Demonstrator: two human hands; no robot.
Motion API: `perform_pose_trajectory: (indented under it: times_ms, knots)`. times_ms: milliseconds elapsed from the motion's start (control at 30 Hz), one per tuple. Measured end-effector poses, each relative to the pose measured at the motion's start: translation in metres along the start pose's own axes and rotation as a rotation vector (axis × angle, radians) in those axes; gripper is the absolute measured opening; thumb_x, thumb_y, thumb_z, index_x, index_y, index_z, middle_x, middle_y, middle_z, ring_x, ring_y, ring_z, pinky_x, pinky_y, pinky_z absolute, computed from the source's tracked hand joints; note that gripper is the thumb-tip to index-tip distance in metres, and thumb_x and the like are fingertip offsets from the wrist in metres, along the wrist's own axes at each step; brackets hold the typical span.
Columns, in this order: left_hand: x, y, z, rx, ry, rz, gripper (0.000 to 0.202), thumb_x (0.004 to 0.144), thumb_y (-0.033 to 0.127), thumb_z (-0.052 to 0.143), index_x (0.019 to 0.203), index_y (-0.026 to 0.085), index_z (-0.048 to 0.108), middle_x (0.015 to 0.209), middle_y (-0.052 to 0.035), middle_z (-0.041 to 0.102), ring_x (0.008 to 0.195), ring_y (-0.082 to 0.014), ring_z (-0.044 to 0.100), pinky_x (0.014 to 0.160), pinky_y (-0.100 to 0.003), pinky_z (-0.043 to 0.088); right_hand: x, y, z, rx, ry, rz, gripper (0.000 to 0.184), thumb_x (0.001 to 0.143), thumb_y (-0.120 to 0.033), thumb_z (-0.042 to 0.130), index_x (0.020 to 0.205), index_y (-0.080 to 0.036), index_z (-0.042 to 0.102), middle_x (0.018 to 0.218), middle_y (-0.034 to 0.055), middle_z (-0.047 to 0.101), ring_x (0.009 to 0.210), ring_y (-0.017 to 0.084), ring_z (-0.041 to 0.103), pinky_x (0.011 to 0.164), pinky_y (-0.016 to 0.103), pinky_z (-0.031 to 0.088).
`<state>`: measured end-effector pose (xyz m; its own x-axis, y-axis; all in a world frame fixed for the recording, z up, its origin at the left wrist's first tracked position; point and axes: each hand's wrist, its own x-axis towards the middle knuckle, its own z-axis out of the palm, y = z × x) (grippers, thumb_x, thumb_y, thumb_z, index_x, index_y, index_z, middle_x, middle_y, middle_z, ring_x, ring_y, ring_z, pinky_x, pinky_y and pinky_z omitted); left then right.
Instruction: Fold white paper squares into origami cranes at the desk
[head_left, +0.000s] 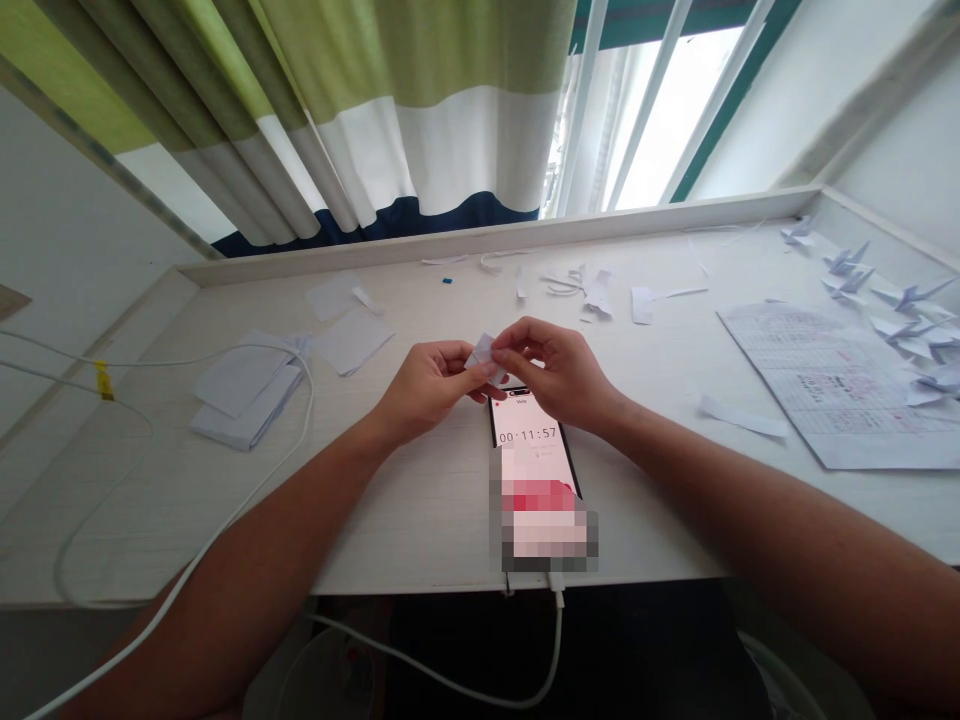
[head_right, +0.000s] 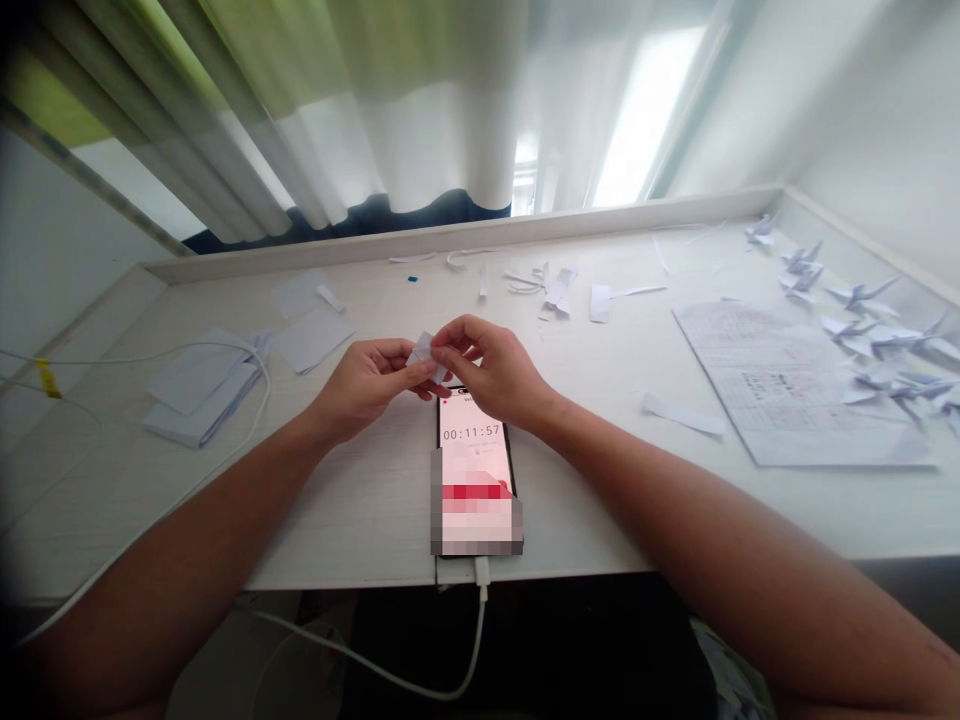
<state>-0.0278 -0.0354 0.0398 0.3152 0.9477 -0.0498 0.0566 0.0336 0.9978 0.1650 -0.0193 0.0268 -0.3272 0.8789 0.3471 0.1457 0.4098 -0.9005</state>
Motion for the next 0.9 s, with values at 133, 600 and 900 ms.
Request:
perform_pose_trajectory:
  times_ms: [133, 600, 900]
  knots:
    - [-0.001, -0.001, -0.001, -0.029, 0.011, -0.021, 0.039, 0.076, 0.049, 0.089, 0.09, 0.014, 0.078, 0.083, -0.0079, 0.08, 0.075, -0.0229, 0.08, 0.066, -0.029, 0.06, 0.0, 0.0, -0.001, -0.056, 0.008, -0.042, 0.004, 0.096, -0.024, 0.067, 0.093, -0.021, 0.066, 0.094, 0.0015, 0.074, 0.08, 0.016, 0.069, 0.081, 0.038, 0.058]
    - [0.0, 0.002, 0.0, 0.046, 0.053, 0.052, 0.041, 0.079, 0.051, 0.087, 0.091, 0.013, 0.078, 0.081, -0.0085, 0.08, 0.073, -0.0202, 0.077, 0.068, -0.029, 0.058, 0.001, 0.0, -0.003, -0.036, -0.003, -0.019, 0.009, 0.096, -0.028, 0.066, 0.091, -0.021, 0.065, 0.091, 0.002, 0.073, 0.085, 0.018, 0.069, 0.083, 0.038, 0.057]
    - [-0.003, 0.004, 0.002, 0.041, 0.045, 0.034, 0.042, 0.078, 0.051, 0.087, 0.096, 0.014, 0.078, 0.088, -0.0099, 0.082, 0.078, -0.0222, 0.078, 0.074, -0.032, 0.06, 0.003, 0.002, -0.002, 0.004, 0.06, 0.007, 0.01, 0.091, -0.03, 0.073, 0.09, -0.021, 0.07, 0.09, 0.0033, 0.076, 0.082, 0.02, 0.07, 0.083, 0.041, 0.06]
